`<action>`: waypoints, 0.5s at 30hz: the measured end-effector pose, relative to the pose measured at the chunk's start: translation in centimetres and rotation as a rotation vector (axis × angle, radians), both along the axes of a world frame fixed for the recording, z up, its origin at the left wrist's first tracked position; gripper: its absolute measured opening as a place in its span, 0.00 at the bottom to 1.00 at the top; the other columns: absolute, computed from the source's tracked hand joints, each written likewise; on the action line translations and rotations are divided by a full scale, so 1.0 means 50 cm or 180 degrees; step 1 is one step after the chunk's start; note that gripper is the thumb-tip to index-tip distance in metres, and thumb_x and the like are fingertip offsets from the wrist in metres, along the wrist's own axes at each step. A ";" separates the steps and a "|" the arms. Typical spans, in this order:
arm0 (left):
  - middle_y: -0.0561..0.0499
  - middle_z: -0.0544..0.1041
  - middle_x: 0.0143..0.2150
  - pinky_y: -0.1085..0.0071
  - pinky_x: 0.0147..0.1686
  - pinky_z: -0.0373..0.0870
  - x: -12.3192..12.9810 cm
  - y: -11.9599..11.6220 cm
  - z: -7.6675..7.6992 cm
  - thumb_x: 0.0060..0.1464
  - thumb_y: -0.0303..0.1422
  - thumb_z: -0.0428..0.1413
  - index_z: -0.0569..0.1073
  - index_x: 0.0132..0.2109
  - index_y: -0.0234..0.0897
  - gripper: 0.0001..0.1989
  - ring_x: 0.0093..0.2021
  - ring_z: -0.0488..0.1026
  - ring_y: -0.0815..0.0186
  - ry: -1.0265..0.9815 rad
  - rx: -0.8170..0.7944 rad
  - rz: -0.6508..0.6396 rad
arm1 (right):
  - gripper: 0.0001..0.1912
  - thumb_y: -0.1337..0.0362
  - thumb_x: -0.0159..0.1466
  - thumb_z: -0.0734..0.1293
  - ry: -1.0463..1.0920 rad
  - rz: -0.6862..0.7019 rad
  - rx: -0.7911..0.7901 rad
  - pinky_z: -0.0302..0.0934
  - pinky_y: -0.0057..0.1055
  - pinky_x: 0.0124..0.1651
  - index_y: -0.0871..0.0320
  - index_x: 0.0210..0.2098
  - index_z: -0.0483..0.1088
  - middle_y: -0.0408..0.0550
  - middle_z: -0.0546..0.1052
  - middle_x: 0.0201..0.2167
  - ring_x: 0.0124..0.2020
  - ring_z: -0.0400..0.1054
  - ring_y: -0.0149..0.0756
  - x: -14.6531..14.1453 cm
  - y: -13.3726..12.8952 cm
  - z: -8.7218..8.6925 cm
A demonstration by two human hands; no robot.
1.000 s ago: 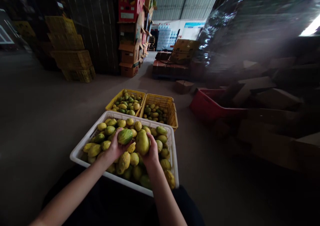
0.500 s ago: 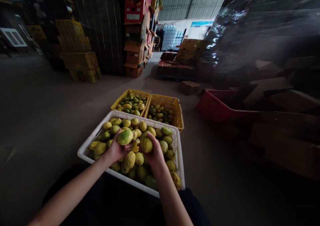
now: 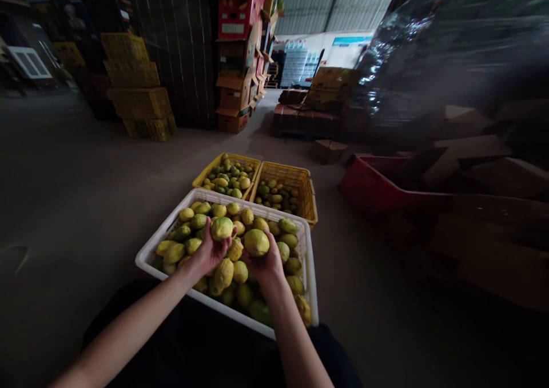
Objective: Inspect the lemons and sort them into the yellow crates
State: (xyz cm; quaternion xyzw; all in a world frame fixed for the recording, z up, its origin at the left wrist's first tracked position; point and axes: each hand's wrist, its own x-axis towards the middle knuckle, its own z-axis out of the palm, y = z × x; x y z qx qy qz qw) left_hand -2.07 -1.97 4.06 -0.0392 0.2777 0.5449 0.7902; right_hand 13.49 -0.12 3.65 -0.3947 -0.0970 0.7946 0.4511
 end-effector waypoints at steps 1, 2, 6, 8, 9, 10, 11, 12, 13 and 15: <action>0.46 0.78 0.38 0.81 0.20 0.73 0.000 -0.001 0.000 0.62 0.46 0.54 0.70 0.54 0.34 0.22 0.25 0.73 0.72 -0.0086 0.0018 -0.0028 | 0.13 0.54 0.63 0.65 0.0055 -0.0058 -0.0114 0.65 0.28 0.19 0.57 0.32 0.70 0.48 0.77 0.21 0.19 0.69 0.35 -0.002 0.000 0.001; 0.47 0.78 0.36 0.82 0.19 0.72 0.000 -0.002 -0.002 0.62 0.47 0.53 0.70 0.54 0.33 0.23 0.23 0.72 0.74 -0.0179 0.0050 -0.0024 | 0.13 0.54 0.64 0.65 0.0125 -0.0135 -0.0260 0.67 0.28 0.20 0.57 0.32 0.70 0.47 0.76 0.20 0.19 0.70 0.35 -0.004 -0.001 0.003; 0.50 0.75 0.31 0.84 0.20 0.70 0.000 0.007 -0.011 0.62 0.49 0.51 0.70 0.52 0.31 0.24 0.22 0.69 0.75 -0.0421 0.0114 0.0025 | 0.13 0.55 0.65 0.64 0.0366 -0.0260 -0.0421 0.69 0.26 0.23 0.58 0.33 0.71 0.46 0.77 0.21 0.20 0.72 0.34 -0.007 -0.005 0.018; 0.50 0.74 0.31 0.84 0.21 0.70 0.002 0.015 -0.015 0.62 0.49 0.52 0.70 0.51 0.31 0.24 0.23 0.70 0.74 -0.0369 0.0102 0.0015 | 0.13 0.56 0.66 0.63 0.0427 -0.0252 -0.0422 0.70 0.26 0.24 0.59 0.35 0.71 0.48 0.78 0.23 0.22 0.73 0.35 -0.006 -0.005 0.025; 0.49 0.74 0.31 0.82 0.22 0.71 0.005 0.020 -0.016 0.62 0.50 0.51 0.70 0.51 0.31 0.25 0.25 0.72 0.73 -0.0295 0.0101 0.0013 | 0.12 0.57 0.66 0.63 0.0443 -0.0260 -0.0393 0.70 0.26 0.24 0.59 0.37 0.71 0.49 0.79 0.24 0.24 0.74 0.35 -0.005 -0.004 0.027; 0.47 0.75 0.32 0.81 0.24 0.73 0.007 0.024 -0.017 0.63 0.51 0.49 0.70 0.51 0.29 0.26 0.26 0.73 0.71 -0.0195 0.0116 0.0016 | 0.10 0.59 0.65 0.64 0.0435 -0.0281 -0.0343 0.71 0.26 0.25 0.60 0.38 0.71 0.49 0.79 0.26 0.26 0.75 0.36 -0.004 -0.004 0.029; 0.45 0.75 0.33 0.78 0.26 0.74 0.009 0.027 -0.017 0.64 0.51 0.47 0.71 0.50 0.28 0.27 0.28 0.74 0.69 -0.0069 0.0147 0.0050 | 0.08 0.61 0.64 0.65 0.0380 -0.0306 -0.0275 0.71 0.27 0.26 0.59 0.39 0.71 0.49 0.80 0.27 0.27 0.76 0.36 -0.002 -0.003 0.029; 0.44 0.76 0.35 0.76 0.29 0.76 0.011 0.029 -0.016 0.64 0.50 0.46 0.71 0.49 0.28 0.27 0.31 0.75 0.67 0.0085 0.0199 0.0135 | 0.07 0.64 0.62 0.67 0.0281 -0.0338 -0.0146 0.72 0.27 0.27 0.58 0.40 0.70 0.47 0.80 0.28 0.28 0.76 0.36 0.000 -0.003 0.029; 0.43 0.76 0.37 0.74 0.32 0.76 0.012 0.031 -0.014 0.64 0.48 0.48 0.71 0.49 0.30 0.23 0.34 0.76 0.66 0.0279 0.0296 0.0280 | 0.09 0.67 0.59 0.69 0.0121 -0.0393 0.0062 0.72 0.28 0.29 0.56 0.40 0.69 0.45 0.80 0.30 0.30 0.76 0.36 0.002 -0.004 0.028; 0.46 0.77 0.43 0.73 0.39 0.76 0.011 0.031 -0.009 0.60 0.38 0.57 0.72 0.49 0.36 0.13 0.40 0.76 0.65 0.0848 0.0621 0.0730 | 0.18 0.70 0.54 0.72 -0.0232 -0.0442 0.0565 0.72 0.27 0.33 0.51 0.42 0.68 0.39 0.79 0.33 0.33 0.75 0.33 0.006 -0.008 0.025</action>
